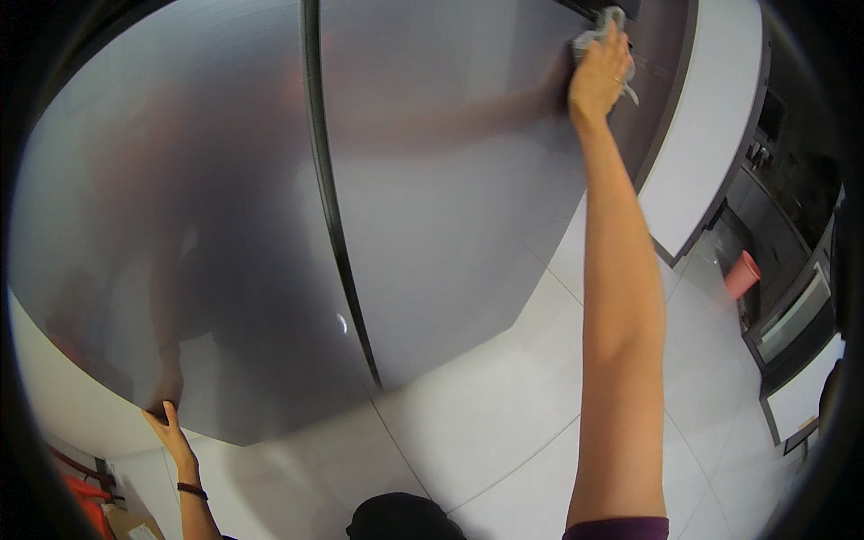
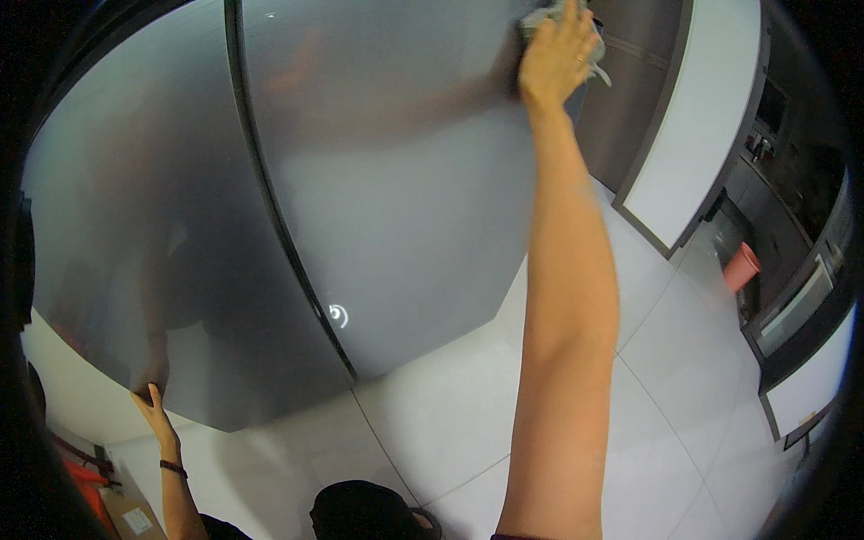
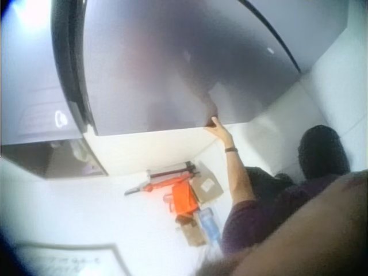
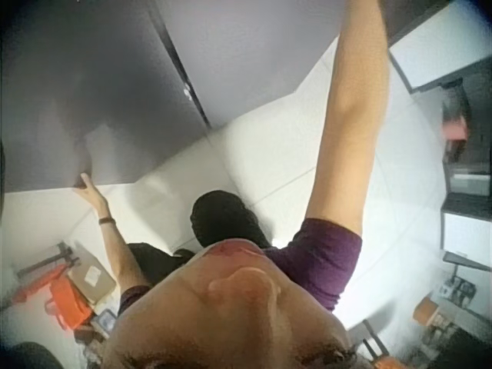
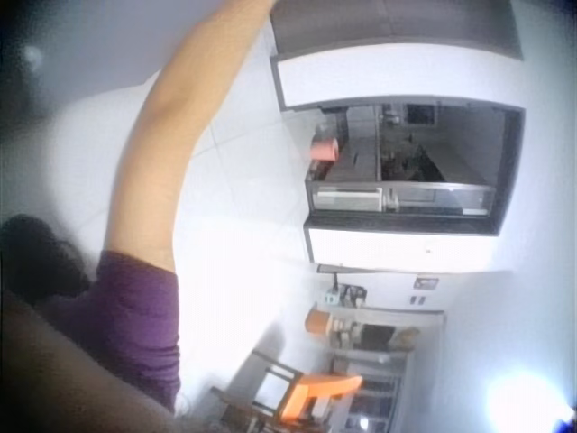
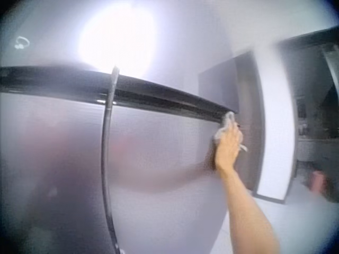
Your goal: The person wipes the surface of a refrigerator with a cloth, then moves to a table to unpack groceries, including vegetables and packaged items. They handle a plastic bag and place items on the table.
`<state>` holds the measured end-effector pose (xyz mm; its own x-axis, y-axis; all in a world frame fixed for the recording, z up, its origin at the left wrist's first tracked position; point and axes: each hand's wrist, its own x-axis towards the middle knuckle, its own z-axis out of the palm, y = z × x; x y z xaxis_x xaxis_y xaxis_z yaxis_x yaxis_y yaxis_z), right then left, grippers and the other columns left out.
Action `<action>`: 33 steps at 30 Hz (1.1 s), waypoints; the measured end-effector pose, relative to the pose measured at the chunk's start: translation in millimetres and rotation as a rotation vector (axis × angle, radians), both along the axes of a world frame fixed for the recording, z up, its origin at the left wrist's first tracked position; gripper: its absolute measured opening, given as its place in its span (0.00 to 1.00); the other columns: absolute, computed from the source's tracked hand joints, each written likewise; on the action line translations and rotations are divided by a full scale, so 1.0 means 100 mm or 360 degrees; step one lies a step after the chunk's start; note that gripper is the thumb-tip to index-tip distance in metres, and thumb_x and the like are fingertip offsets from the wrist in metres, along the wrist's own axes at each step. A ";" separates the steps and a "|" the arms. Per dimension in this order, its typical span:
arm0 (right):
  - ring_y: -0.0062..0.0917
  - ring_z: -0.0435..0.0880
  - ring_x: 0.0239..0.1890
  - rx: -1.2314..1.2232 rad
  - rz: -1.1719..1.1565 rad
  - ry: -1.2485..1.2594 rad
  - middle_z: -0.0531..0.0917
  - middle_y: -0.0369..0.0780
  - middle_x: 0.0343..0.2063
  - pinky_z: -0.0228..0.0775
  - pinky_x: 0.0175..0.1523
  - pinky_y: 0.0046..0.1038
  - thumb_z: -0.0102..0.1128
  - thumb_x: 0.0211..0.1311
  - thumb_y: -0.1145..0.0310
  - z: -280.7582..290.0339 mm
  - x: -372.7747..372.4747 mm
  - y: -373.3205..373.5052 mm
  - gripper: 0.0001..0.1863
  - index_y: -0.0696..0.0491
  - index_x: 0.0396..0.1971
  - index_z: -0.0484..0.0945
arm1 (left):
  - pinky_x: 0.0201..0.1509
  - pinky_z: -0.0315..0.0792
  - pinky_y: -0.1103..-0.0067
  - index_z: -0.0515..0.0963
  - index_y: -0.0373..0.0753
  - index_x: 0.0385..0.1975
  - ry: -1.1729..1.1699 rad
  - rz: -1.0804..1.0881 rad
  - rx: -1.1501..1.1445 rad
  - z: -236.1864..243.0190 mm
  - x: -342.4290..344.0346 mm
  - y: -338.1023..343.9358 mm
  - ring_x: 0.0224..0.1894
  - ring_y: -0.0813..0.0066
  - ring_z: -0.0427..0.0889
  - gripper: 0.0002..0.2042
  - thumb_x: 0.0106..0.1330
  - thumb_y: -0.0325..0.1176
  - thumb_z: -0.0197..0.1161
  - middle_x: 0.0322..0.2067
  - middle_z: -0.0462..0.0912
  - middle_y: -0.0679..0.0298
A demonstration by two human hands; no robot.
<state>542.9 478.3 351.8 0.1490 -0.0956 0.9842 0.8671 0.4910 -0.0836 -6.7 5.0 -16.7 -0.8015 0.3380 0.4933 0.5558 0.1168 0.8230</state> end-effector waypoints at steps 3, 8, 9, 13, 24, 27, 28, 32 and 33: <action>0.45 0.43 0.71 -0.0592 0.0442 0.0599 0.46 0.41 0.70 0.40 0.67 0.57 0.37 0.67 0.55 0.06 0.03 -0.07 0.29 0.41 0.68 0.51 | 0.68 0.50 0.71 0.56 0.30 0.61 -0.0057 -0.0017 0.0006 0.02 0.01 -0.07 0.62 0.61 0.59 0.33 0.68 0.50 0.55 0.60 0.61 0.52; 0.43 0.56 0.65 -0.0097 0.0132 0.0390 0.64 0.43 0.62 0.49 0.65 0.49 0.40 0.67 0.58 0.15 -0.46 -0.31 0.24 0.49 0.60 0.63 | 0.68 0.49 0.71 0.54 0.30 0.63 -0.0042 0.0048 0.0062 -0.12 -0.05 0.02 0.64 0.61 0.57 0.35 0.67 0.50 0.55 0.61 0.60 0.51; 0.43 0.59 0.64 0.0162 0.0081 0.0175 0.68 0.44 0.59 0.51 0.64 0.47 0.40 0.67 0.58 0.12 -0.61 -0.36 0.23 0.51 0.58 0.66 | 0.68 0.49 0.71 0.54 0.30 0.64 -0.0018 0.0121 0.0048 -0.17 -0.08 0.03 0.64 0.61 0.57 0.35 0.67 0.50 0.56 0.61 0.60 0.52; 0.41 0.65 0.58 0.0115 0.0188 -0.0326 0.72 0.46 0.53 0.45 0.67 0.46 0.43 0.60 0.64 0.19 -1.60 -1.41 0.23 0.54 0.55 0.69 | 0.68 0.49 0.71 0.55 0.29 0.63 -0.0069 0.0084 0.0017 -0.15 -0.12 -0.10 0.64 0.61 0.57 0.34 0.67 0.49 0.57 0.61 0.60 0.52; 0.43 0.69 0.53 0.0196 0.0189 -0.0519 0.75 0.48 0.49 0.52 0.60 0.47 0.41 0.66 0.59 0.26 -1.15 -0.87 0.22 0.57 0.52 0.70 | 0.68 0.51 0.71 0.56 0.29 0.62 -0.0073 -0.0038 0.0081 0.00 -0.01 -0.10 0.63 0.62 0.59 0.32 0.67 0.46 0.58 0.61 0.62 0.52; 0.46 0.72 0.49 0.0543 -0.0004 -0.0438 0.77 0.50 0.45 0.60 0.56 0.43 0.40 0.68 0.62 0.30 -0.46 -0.17 0.19 0.60 0.49 0.72 | 0.68 0.49 0.71 0.56 0.29 0.63 -0.0090 -0.0070 0.0145 0.04 0.02 -0.06 0.64 0.61 0.58 0.33 0.66 0.46 0.58 0.61 0.61 0.51; 0.44 0.66 0.56 0.0247 0.0077 -0.0270 0.73 0.47 0.52 0.55 0.60 0.44 0.38 0.69 0.60 0.36 -0.17 -0.03 0.21 0.58 0.52 0.69 | 0.68 0.49 0.71 0.55 0.29 0.63 -0.0091 -0.0085 0.0176 0.00 0.05 0.02 0.64 0.61 0.58 0.33 0.66 0.46 0.58 0.62 0.60 0.50; 0.41 0.46 0.70 -0.0421 0.0378 0.0488 0.54 0.44 0.68 0.39 0.69 0.46 0.29 0.71 0.52 0.23 -0.12 -0.10 0.29 0.52 0.66 0.55 | 0.70 0.44 0.70 0.49 0.29 0.66 -0.0119 -0.0068 0.0128 0.00 0.08 0.01 0.67 0.59 0.53 0.38 0.66 0.47 0.58 0.65 0.55 0.49; 0.41 0.45 0.71 -0.0554 0.0378 0.0667 0.53 0.44 0.68 0.38 0.69 0.47 0.29 0.71 0.52 0.13 -0.28 -0.24 0.29 0.51 0.66 0.54 | 0.70 0.43 0.70 0.49 0.29 0.66 -0.0098 -0.0032 0.0107 0.03 0.08 -0.01 0.68 0.59 0.52 0.38 0.66 0.47 0.58 0.65 0.54 0.49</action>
<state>515.2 454.7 365.1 0.5097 0.3058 0.8042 0.5950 0.5498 -0.5862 1.4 3.8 -13.7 -0.8243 0.3222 0.4654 0.5057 0.0497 0.8613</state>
